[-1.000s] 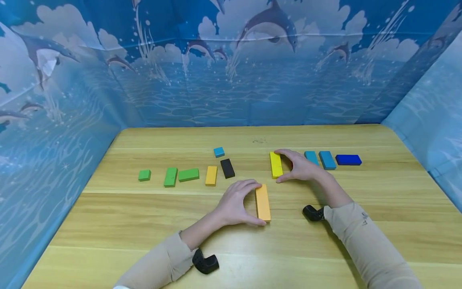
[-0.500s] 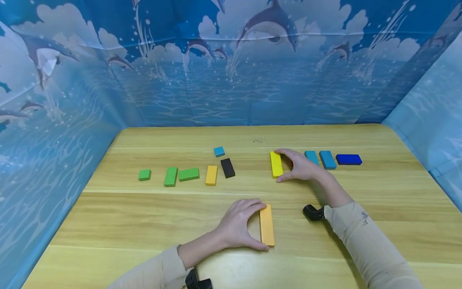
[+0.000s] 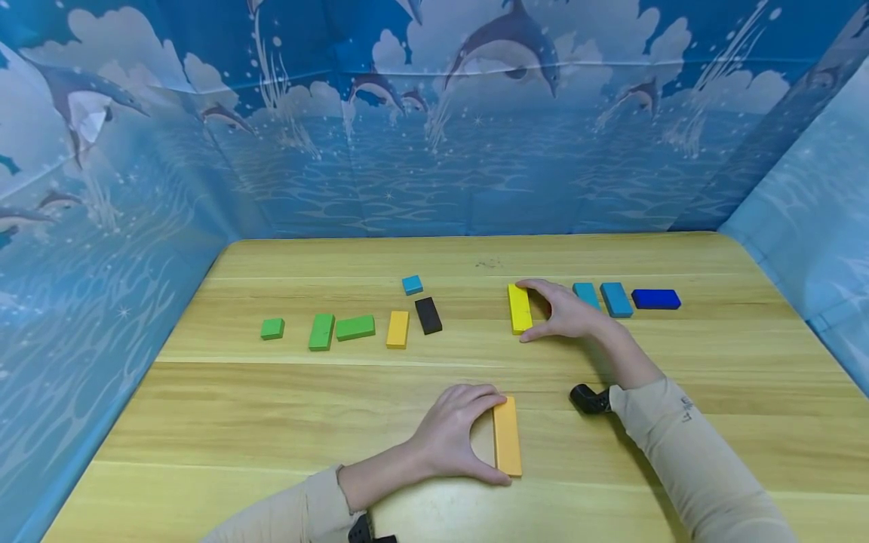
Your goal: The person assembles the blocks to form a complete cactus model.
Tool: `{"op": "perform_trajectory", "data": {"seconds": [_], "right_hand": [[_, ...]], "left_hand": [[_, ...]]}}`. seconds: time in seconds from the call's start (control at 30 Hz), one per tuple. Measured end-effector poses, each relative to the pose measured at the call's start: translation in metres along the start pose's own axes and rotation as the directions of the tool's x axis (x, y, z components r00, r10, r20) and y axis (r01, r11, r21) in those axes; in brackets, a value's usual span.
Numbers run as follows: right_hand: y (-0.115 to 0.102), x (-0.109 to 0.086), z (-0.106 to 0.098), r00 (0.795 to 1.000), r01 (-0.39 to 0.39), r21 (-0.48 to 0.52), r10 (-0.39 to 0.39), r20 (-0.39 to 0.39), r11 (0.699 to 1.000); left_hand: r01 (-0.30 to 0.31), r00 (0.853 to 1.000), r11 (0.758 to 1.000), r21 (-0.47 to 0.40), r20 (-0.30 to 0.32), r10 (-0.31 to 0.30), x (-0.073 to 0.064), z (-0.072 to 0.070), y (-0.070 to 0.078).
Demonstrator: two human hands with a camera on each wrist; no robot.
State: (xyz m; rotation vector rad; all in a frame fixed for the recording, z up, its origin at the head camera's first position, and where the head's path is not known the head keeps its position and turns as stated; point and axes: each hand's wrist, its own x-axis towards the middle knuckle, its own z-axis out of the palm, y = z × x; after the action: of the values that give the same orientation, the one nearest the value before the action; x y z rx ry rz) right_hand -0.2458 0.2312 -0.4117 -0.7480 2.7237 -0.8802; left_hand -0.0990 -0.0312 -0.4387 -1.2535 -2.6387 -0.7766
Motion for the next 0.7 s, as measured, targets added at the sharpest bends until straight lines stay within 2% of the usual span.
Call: {"op": "perform_trajectory", "data": {"seconds": [0.3, 0.47, 0.7], "right_hand": [[0.001, -0.002, 0.000, 1.000, 0.013, -0.048, -0.014, -0.018, 0.999], [0.000, -0.002, 0.001, 0.999, 0.019, -0.041, -0.021, -0.040, 0.999], [-0.011, -0.003, 0.006, 0.996, 0.052, -0.031, -0.054, -0.075, 0.998]], "left_hand": [[-0.017, 1.000, 1.000, 0.001, -0.014, 0.017, 0.000, 0.003, 0.000], [-0.022, 1.000, 1.000, 0.011, -0.014, 0.022, 0.000, 0.003, -0.001], [-0.018, 1.000, 0.999, 0.026, 0.013, 0.018, -0.001, 0.001, 0.000]]}}
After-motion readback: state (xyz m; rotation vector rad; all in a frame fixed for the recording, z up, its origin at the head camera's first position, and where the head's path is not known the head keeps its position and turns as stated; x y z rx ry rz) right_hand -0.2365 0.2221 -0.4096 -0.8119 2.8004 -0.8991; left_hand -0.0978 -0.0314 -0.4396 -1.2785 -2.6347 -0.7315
